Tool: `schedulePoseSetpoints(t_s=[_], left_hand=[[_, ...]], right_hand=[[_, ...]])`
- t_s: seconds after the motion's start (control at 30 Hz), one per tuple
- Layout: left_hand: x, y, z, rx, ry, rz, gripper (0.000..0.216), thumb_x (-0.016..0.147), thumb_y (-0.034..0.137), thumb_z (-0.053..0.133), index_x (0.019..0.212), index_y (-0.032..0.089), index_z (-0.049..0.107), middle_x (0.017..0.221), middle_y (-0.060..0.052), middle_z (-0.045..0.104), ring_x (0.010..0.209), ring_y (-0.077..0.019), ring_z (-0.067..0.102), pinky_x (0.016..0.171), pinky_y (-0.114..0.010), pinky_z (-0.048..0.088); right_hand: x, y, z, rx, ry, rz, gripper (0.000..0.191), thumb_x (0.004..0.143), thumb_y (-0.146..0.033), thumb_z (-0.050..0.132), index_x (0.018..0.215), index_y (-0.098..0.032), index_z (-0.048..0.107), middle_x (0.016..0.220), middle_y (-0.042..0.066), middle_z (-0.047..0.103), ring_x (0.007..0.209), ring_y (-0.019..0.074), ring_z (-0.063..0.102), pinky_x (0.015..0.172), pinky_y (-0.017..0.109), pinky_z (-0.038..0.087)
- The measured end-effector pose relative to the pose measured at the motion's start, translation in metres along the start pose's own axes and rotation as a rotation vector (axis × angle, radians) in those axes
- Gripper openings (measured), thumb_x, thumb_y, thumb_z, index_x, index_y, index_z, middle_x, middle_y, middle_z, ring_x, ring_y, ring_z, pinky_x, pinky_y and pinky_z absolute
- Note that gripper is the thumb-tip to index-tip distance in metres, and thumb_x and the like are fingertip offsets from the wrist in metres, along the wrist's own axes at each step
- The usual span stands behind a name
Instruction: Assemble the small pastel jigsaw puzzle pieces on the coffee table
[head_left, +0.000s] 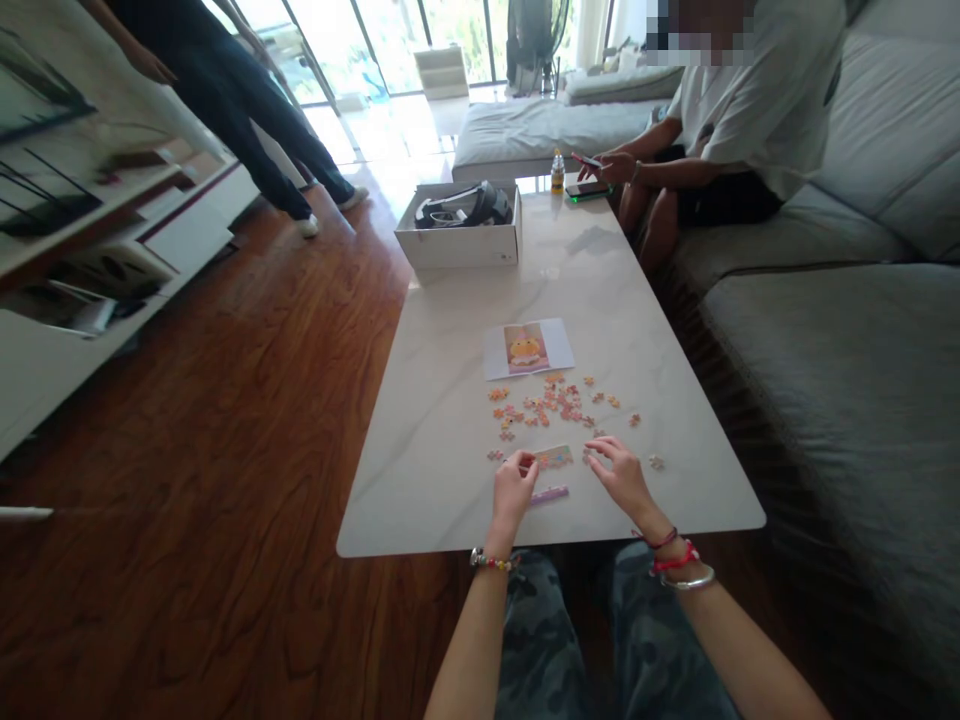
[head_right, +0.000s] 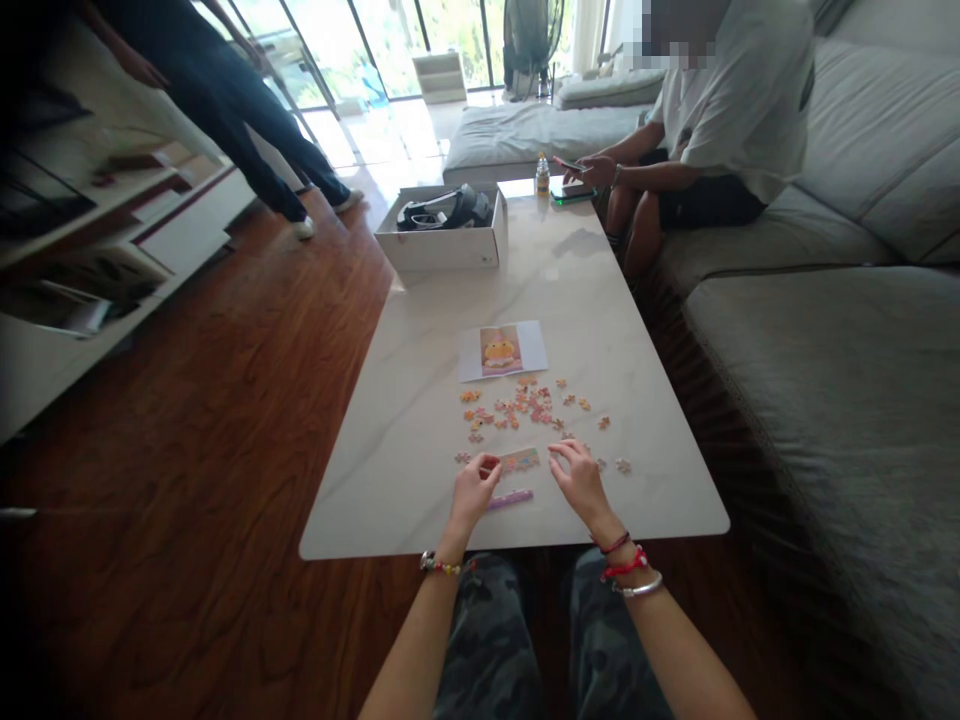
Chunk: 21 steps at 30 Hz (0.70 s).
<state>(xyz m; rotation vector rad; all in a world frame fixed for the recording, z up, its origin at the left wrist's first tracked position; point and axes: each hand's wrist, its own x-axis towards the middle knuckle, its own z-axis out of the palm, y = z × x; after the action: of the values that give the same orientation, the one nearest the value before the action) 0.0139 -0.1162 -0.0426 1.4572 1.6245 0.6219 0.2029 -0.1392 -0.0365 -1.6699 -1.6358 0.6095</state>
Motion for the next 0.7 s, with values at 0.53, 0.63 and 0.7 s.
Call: schedulePoseSetpoints(t_s=[0.53, 0.63, 0.7], left_hand=[[0.076, 0.064, -0.023, -0.041, 0.146, 0.216, 0.011, 0.071, 0.025, 0.051, 0.075, 0.017, 0.058, 0.073, -0.002, 0.064, 0.063, -0.0102, 0.059, 0.060, -0.021, 0.044], [0.075, 0.065, -0.023, -0.039, 0.142, 0.234, 0.012, 0.072, 0.026, 0.050, 0.075, 0.017, 0.058, 0.074, -0.002, 0.063, 0.063, -0.0101, 0.058, 0.061, -0.021, 0.044], [0.074, 0.065, -0.023, -0.037, 0.141, 0.229, 0.012, 0.072, 0.027, 0.051, 0.075, 0.017, 0.058, 0.074, -0.002, 0.063, 0.063, -0.0099, 0.058, 0.061, -0.021, 0.044]], right_hand=[[0.094, -0.032, 0.000, 0.059, 0.189, -0.223, 0.022, 0.074, -0.023, 0.047, 0.089, -0.019, 0.062, 0.087, 0.007, 0.061, 0.079, 0.0186, 0.059, 0.072, 0.030, 0.048], [0.092, -0.032, 0.001, 0.061, 0.193, -0.227, 0.021, 0.074, -0.024, 0.047, 0.088, -0.019, 0.062, 0.087, 0.007, 0.061, 0.080, 0.0189, 0.059, 0.072, 0.031, 0.048], [0.091, -0.030, 0.003, 0.056, 0.192, -0.225, 0.021, 0.075, -0.025, 0.048, 0.087, -0.019, 0.063, 0.086, 0.007, 0.061, 0.080, 0.0192, 0.059, 0.072, 0.031, 0.048]])
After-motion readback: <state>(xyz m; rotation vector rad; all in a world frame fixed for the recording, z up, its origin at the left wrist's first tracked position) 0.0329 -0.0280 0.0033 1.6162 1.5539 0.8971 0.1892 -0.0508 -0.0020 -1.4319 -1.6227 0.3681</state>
